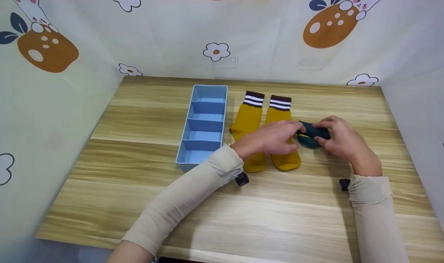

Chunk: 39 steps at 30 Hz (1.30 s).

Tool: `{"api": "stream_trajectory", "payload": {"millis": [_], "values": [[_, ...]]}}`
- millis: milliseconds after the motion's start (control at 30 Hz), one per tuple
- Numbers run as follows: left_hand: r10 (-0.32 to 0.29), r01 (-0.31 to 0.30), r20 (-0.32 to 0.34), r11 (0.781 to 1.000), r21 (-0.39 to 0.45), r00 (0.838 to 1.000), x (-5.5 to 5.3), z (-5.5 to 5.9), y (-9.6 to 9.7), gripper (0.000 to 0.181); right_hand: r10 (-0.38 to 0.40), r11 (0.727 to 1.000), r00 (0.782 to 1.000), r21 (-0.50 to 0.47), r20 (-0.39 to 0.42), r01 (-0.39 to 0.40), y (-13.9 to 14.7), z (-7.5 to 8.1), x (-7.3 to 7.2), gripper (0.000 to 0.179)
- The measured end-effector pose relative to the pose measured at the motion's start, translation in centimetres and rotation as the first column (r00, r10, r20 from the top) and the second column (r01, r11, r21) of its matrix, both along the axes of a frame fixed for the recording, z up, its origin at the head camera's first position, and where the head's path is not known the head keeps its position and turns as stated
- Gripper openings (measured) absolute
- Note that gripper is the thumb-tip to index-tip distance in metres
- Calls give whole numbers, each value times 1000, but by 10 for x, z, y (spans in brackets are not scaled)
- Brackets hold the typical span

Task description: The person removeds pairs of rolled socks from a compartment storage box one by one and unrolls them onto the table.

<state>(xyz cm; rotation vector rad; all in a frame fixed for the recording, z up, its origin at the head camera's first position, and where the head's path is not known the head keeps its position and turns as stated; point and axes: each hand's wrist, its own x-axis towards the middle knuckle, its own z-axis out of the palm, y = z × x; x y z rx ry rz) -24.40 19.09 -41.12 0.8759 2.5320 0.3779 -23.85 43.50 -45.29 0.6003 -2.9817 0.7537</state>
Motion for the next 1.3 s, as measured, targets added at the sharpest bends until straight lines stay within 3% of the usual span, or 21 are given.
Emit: {"api": "stream_trajectory", "payload": {"millis": [200,400,567,733,967,1067,1200,1300], "values": [[82,-83,9,996,25,997,-8,-7,16,37,11,997,1000,72,-28,-9,-4,1,-1,41],[101,-99,-123,995,24,987,-14,-25,28,45,7,997,998,83,-54,-3,-4,0,-2,38],[187,-165,-218,980,114,958,-21,-41,33,44,-36,993,998,115,48,30,-11,6,-7,39],[258,-233,-283,965,119,924,-26,-45,36,31,-62,994,992,101,108,51,-12,8,-12,41],[284,-252,-258,956,151,923,-32,-53,34,37,-120,989,985,-69,121,128,-3,2,-19,50],[299,-254,-257,948,193,919,-33,-57,32,36,-122,984,990,-120,76,131,0,-1,-20,42],[309,-251,-272,941,229,911,-34,-60,32,32,-119,985,993,-122,13,120,4,-4,-22,26],[313,-259,-263,940,222,913,-35,-59,33,29,-114,987,993,-109,26,116,5,-4,-24,30]]}}
